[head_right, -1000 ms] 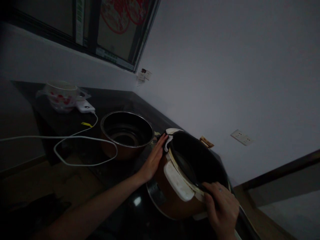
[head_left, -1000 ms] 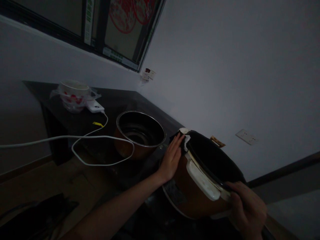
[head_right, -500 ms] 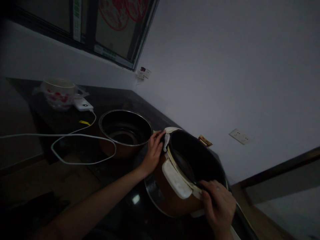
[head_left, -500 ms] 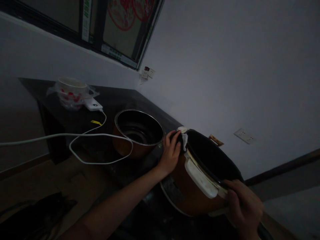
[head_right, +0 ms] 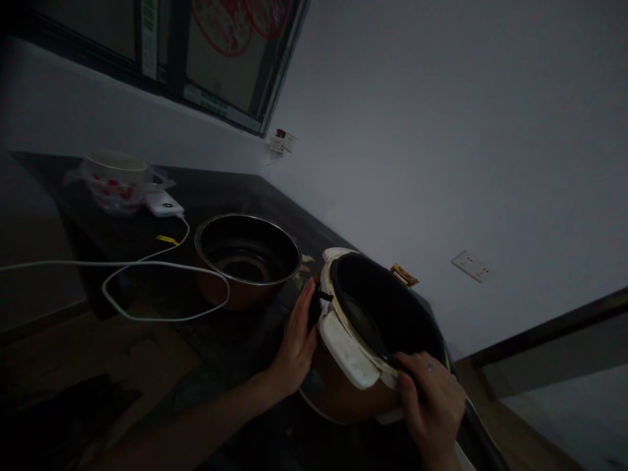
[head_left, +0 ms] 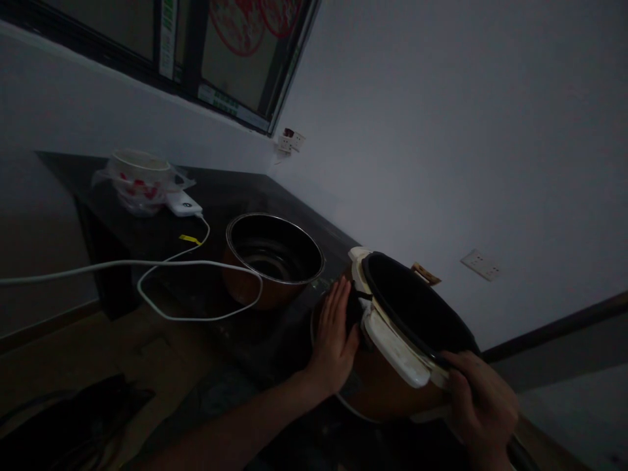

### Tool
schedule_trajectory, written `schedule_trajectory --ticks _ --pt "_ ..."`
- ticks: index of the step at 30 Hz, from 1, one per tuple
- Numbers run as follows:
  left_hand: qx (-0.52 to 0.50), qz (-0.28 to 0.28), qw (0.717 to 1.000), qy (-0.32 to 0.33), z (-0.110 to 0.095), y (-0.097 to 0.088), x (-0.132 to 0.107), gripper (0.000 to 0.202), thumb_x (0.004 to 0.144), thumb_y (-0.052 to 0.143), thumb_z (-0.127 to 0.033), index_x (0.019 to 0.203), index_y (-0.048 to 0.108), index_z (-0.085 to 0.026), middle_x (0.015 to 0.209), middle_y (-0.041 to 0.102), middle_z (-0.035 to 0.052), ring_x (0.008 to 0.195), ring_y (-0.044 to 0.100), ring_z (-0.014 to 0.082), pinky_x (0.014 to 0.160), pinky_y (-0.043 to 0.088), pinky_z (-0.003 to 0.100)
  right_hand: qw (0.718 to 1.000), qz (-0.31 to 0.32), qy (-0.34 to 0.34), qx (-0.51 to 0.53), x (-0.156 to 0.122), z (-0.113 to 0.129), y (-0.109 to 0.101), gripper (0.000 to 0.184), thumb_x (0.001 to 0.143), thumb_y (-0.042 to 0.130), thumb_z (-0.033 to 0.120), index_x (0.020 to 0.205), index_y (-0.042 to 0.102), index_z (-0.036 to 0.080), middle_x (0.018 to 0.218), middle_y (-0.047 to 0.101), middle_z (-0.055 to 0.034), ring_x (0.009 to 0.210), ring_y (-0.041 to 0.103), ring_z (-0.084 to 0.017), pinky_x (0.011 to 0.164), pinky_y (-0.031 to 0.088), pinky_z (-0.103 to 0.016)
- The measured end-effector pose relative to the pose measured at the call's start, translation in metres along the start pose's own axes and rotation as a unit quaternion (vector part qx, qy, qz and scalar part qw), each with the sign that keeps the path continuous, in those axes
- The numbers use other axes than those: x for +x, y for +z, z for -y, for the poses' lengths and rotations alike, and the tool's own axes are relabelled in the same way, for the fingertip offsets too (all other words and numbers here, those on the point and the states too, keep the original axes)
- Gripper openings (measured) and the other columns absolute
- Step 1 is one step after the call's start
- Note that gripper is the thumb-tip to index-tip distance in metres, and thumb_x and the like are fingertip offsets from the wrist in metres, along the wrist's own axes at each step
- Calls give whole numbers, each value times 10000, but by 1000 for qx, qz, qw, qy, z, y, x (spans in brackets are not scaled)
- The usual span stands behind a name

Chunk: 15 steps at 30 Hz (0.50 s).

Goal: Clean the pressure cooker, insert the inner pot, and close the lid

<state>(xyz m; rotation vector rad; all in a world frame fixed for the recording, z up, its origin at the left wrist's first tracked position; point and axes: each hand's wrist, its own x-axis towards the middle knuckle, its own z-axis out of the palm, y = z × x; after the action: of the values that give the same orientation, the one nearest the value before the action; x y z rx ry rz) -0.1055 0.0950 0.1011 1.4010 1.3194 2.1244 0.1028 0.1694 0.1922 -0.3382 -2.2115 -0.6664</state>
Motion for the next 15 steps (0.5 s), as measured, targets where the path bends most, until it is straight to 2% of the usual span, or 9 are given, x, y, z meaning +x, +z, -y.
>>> schedule_trajectory --ticks 3,5,6,10,15 --pt "-68 -27 994 -85 8 -1 24 541 959 357 -293 1485 259 -219 1578 243 49 1451 193 174 1198 126 382 1000 -3 -2 -1 -1 0 0 153 891 485 207 877 637 199 705 702 -28 680 688 -201 674 497 -311" --pt "-123 -28 977 -171 15 -4 49 477 953 345 -279 1424 377 -213 1529 358 48 1425 272 171 1192 142 372 1000 -1 1 0 -2 -1 0 150 888 492 210 881 642 197 715 702 -31 692 688 -202 684 498 -309" --pt "-134 -21 972 -193 20 -6 62 445 958 329 -291 1382 436 -209 1491 423 53 1403 321 184 1183 173 389 1000 2 5 4 -3 -2 1 148 885 497 210 887 645 197 725 702 -32 696 688 -203 684 500 -309" --pt "-161 15 958 -239 36 -7 99 398 959 326 -380 1211 595 -228 1294 628 41 1292 485 225 1108 326 434 1000 2 12 15 -4 -3 1 151 875 503 212 888 653 206 727 707 -25 686 692 -204 675 507 -310" --pt "-194 88 935 -283 49 -5 117 451 943 343 -453 1091 664 -173 1046 740 82 1076 649 252 965 474 418 1000 -3 2 18 -3 -2 2 150 877 503 204 890 653 203 719 710 -23 679 693 -204 695 513 -318"
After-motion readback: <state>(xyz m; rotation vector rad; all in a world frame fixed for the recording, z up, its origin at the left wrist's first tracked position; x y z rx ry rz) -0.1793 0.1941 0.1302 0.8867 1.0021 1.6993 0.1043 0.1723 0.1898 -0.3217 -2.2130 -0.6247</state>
